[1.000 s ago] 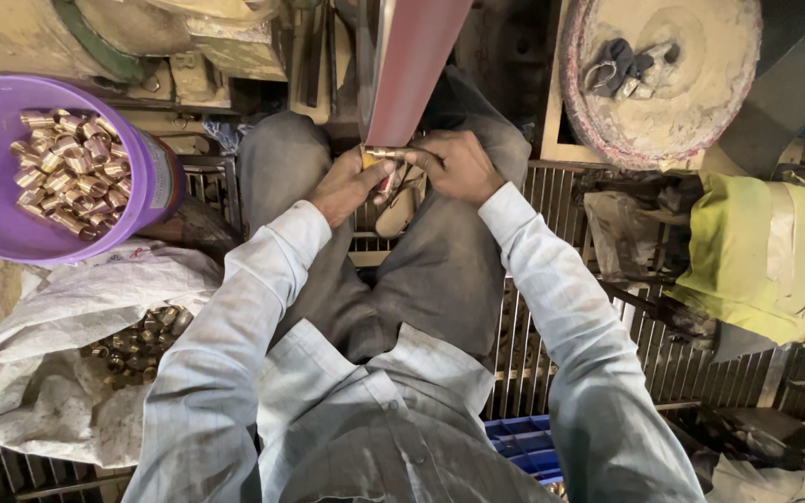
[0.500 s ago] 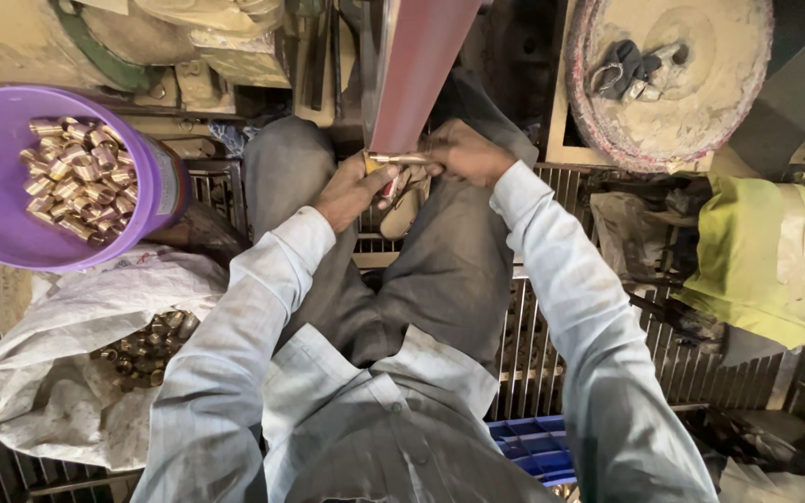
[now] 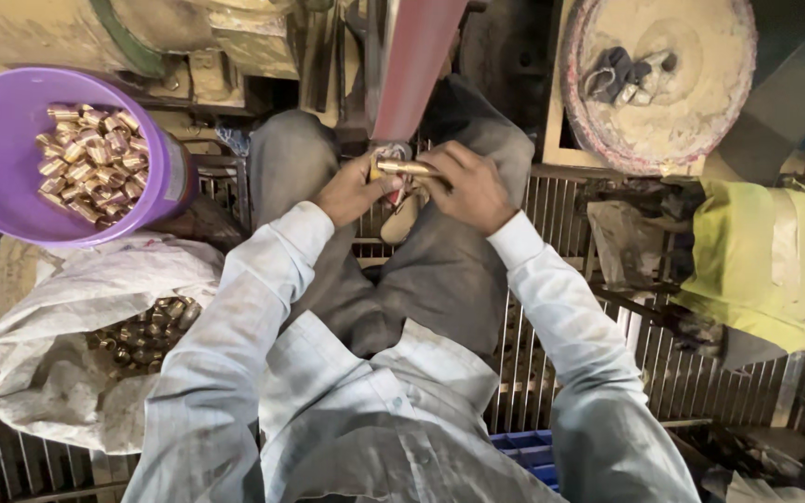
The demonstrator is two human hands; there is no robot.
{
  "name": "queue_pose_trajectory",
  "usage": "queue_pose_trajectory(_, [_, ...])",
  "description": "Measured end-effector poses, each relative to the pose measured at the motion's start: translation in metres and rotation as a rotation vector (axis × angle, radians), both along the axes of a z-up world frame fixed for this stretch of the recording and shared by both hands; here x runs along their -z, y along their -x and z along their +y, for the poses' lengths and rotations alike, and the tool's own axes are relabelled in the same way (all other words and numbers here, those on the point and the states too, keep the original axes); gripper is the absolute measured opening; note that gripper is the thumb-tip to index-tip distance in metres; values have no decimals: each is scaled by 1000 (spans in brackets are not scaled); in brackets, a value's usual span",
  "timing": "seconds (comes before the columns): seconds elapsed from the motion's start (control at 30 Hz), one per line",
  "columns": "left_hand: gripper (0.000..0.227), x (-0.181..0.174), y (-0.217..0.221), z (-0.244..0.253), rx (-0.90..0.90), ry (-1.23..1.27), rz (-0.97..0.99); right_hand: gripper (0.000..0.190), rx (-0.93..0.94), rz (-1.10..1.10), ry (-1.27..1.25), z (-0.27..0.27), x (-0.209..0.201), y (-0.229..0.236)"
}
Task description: The person sits on a metal grate floor and repeatedly takes small brass-colored metal parts from a white sack. They hold each part against a vertical grinding belt to polish it, then place the finished part into a purple bucket.
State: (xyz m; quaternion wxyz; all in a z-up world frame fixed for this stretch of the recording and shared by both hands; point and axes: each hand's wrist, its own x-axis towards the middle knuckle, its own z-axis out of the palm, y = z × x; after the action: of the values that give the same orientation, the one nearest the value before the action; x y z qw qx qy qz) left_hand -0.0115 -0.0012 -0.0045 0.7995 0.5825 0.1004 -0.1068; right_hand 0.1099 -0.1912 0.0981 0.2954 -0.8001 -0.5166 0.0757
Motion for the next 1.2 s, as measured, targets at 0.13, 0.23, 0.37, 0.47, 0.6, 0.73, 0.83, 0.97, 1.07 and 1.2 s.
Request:
queue_pose_trajectory(0.13, [22, -5, -6, 0, -40, 101, 13, 25, -12, -234, -72, 6, 4, -3])
queue_pose_trajectory(0.23, [21, -10, -11, 0, -43, 193, 47, 25, -45, -334, -84, 11, 11, -12])
queue_pose_trajectory(0.37, [21, -14, -14, 0, -41, 306, 114, 24, -59, -364, -48, 15, 20, -16])
queue_pose_trajectory(0.47, [23, -19, -15, 2, -42, 300, 139, 22, -67, -286, -31, 14, 23, -19])
queue_pose_trajectory(0.6, [20, -23, -16, 3, -31, 300, 116, 23, -78, -131, -35, 13, 27, -27])
queue_pose_trajectory(0.73, [17, -24, -17, 1, -51, 298, 115, 17, -59, 45, 4, 16, 33, -36])
queue_pose_trajectory(0.83, [19, -21, -18, 1, -59, 280, 126, 18, -44, 251, 53, 17, 41, -43])
queue_pose_trajectory(0.97, [19, -13, -18, 0, -61, 281, 128, 27, -12, 551, 212, 23, 53, -57])
queue_pose_trajectory(1.07, [18, -5, -17, 0, -61, 292, 157, 37, 29, 817, 342, 26, 57, -72])
queue_pose_trajectory(1.2, [21, 2, -10, 2, -7, 291, 53, 40, 163, 1489, 461, 25, 47, -77])
